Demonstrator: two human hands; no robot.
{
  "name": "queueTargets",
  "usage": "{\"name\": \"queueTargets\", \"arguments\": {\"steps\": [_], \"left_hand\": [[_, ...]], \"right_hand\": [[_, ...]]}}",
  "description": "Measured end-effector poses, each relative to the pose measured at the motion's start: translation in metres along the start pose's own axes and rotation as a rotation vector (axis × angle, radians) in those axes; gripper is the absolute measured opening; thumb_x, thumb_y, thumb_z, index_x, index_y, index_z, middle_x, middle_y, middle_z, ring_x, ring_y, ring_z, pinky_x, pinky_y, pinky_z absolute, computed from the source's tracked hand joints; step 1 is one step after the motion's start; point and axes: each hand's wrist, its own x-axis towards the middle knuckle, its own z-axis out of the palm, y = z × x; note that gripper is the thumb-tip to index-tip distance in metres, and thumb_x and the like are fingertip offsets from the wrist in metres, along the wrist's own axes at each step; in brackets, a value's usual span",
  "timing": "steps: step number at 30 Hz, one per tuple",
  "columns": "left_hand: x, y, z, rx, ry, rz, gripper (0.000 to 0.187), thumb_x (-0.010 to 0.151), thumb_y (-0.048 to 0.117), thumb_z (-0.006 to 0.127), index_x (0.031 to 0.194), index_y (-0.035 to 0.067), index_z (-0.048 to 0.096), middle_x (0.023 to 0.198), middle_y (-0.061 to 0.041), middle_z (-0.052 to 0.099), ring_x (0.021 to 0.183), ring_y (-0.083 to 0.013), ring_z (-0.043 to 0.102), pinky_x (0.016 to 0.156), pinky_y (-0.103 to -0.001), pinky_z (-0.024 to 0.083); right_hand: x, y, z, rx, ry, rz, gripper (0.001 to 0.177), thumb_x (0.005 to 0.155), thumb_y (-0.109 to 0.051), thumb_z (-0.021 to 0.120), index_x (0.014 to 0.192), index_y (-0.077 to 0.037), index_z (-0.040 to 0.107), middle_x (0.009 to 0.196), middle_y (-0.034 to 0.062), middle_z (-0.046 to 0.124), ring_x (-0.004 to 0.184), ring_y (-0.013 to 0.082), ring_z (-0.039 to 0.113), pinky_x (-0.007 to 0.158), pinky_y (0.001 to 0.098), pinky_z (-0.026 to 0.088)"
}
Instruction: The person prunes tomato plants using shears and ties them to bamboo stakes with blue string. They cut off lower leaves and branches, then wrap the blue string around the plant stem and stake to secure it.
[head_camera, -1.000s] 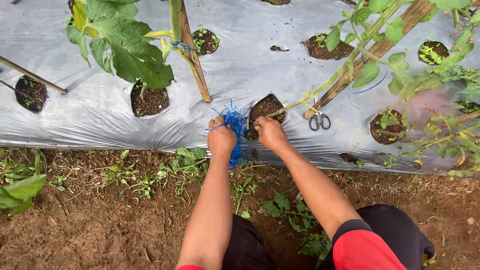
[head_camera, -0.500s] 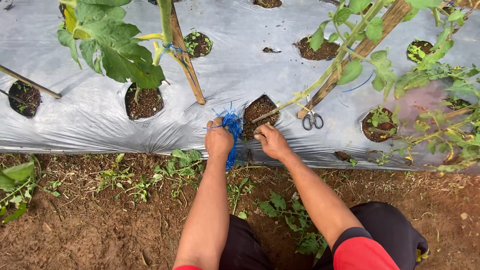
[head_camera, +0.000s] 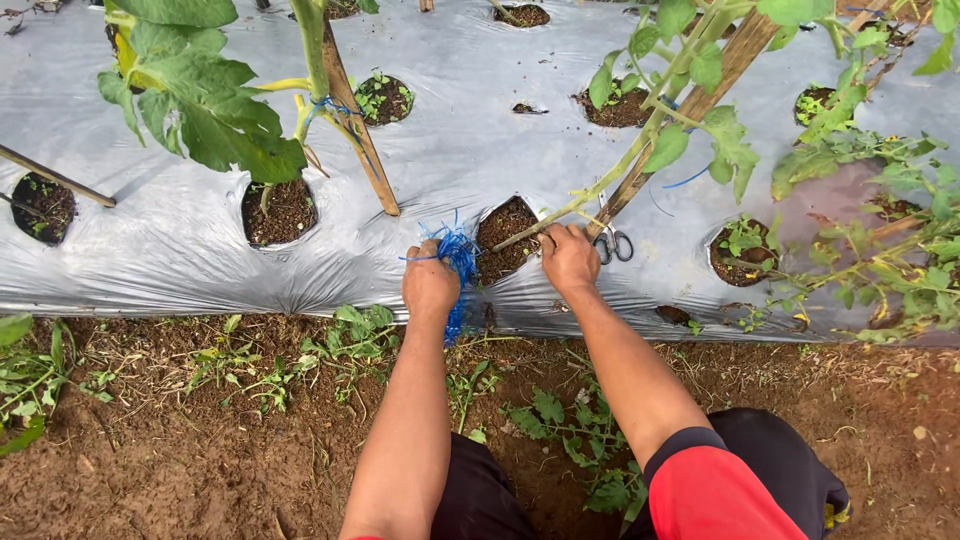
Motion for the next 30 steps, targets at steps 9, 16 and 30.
{"name": "queueTargets", "arguments": {"steps": [9, 16, 30], "left_hand": [[-0.001, 0.000, 0.008, -0.012, 0.013, 0.038, 0.033, 0.095, 0.018, 0.059, 0.128, 0.019, 0.063, 0.113, -0.016, 0.061, 0.108, -0.0453, 0.067, 0.095, -0.054, 0.055], [-0.008, 0.014, -0.003, -0.062, -0.015, 0.128, 0.033, 0.092, 0.021, 0.067, 0.125, 0.016, 0.066, 0.111, -0.017, 0.063, 0.110, -0.0452, 0.066, 0.095, -0.053, 0.055], [-0.046, 0.094, -0.003, -0.142, -0.191, 0.503, 0.038, 0.092, 0.028, 0.073, 0.126, 0.011, 0.069, 0.110, -0.020, 0.068, 0.112, -0.0429, 0.067, 0.098, -0.050, 0.055]], "right_hand": [[-0.031, -0.024, -0.059, 0.150, -0.475, -0.257, 0.015, 0.099, -0.024, 0.068, 0.109, -0.014, 0.072, 0.098, 0.0111, 0.074, 0.097, 0.0340, 0.073, 0.092, 0.0491, 0.057], [-0.031, -0.028, -0.047, 0.221, -0.405, -0.305, 0.014, 0.093, -0.022, 0.071, 0.106, -0.017, 0.076, 0.097, 0.0117, 0.071, 0.101, 0.0395, 0.071, 0.089, 0.0520, 0.058], [-0.016, -0.022, -0.182, 0.356, -0.342, -0.475, 0.021, 0.089, -0.016, 0.075, 0.109, -0.015, 0.068, 0.094, 0.0126, 0.072, 0.088, 0.0397, 0.070, 0.080, 0.0537, 0.055]]}}
